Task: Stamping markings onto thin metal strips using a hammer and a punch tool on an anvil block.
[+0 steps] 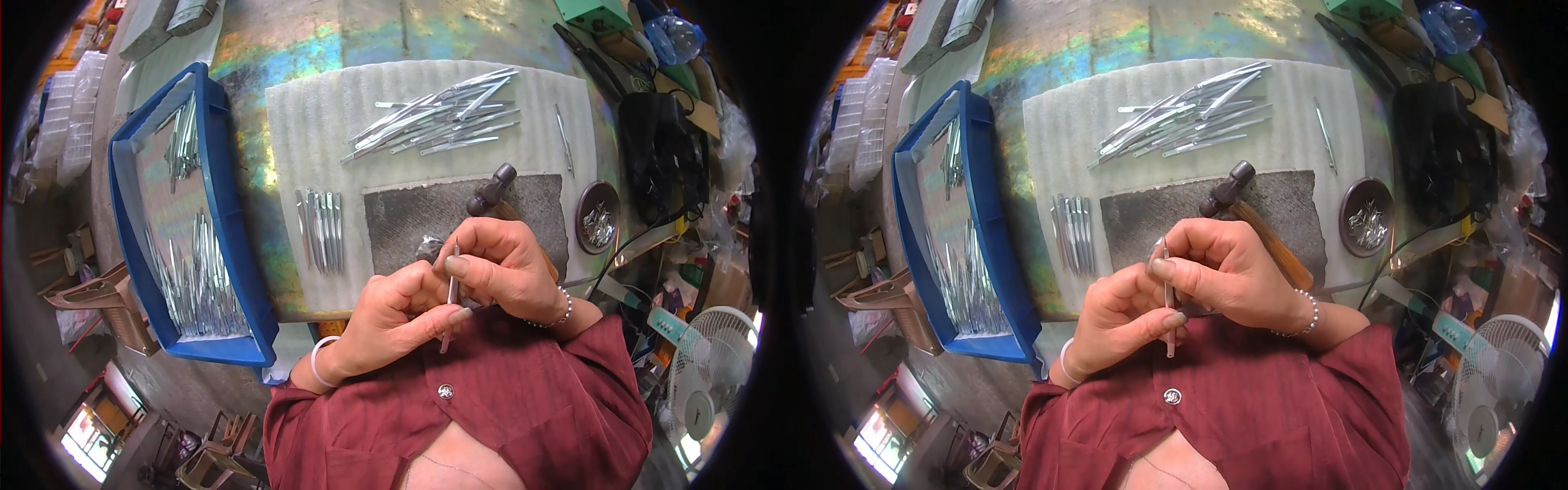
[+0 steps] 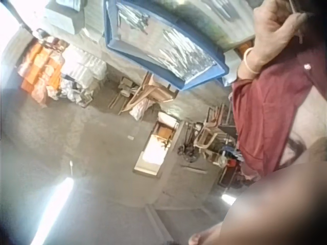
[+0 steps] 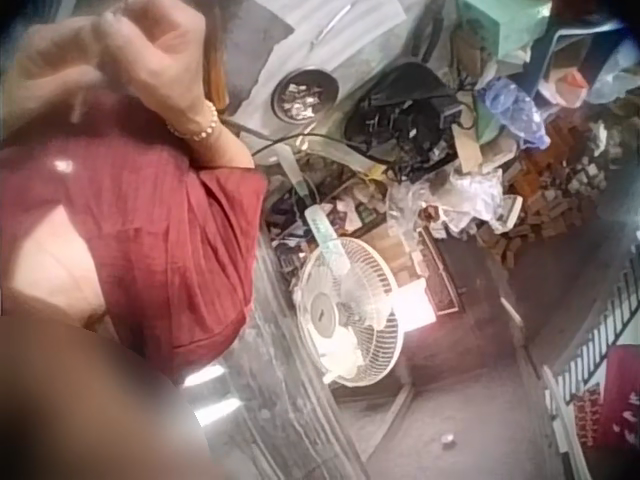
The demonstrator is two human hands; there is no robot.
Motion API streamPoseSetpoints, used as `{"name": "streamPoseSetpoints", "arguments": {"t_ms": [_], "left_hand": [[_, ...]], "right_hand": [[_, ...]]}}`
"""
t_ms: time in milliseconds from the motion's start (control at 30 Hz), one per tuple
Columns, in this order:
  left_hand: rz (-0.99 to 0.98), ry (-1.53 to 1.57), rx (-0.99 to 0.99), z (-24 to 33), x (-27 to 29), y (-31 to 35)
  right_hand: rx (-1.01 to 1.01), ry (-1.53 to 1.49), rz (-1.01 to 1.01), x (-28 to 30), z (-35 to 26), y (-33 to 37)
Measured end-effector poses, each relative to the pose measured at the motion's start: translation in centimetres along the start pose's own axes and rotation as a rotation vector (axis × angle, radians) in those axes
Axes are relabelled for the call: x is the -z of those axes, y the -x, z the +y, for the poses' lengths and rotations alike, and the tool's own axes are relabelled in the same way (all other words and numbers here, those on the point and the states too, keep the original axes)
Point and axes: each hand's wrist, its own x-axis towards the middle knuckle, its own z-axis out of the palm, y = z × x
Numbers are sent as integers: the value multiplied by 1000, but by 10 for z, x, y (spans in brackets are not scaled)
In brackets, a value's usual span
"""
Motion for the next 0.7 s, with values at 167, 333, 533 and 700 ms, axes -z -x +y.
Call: {"name": "streamPoseSetpoints", "arguments": {"t_ms": [167, 333, 533, 700], "left_hand": [[90, -350, -127, -4, 0, -2], [108, -438, -142, 1, -5, -5], [131, -513, -155, -1, -8, -4], [107, -498, -119, -1, -6, -3]], "right_hand": [[12, 44, 37, 5, 2, 6], [14, 36, 37, 9, 5, 10], [26, -23, -2, 14, 9, 11], [-19, -55, 2, 15, 7, 11]]}}
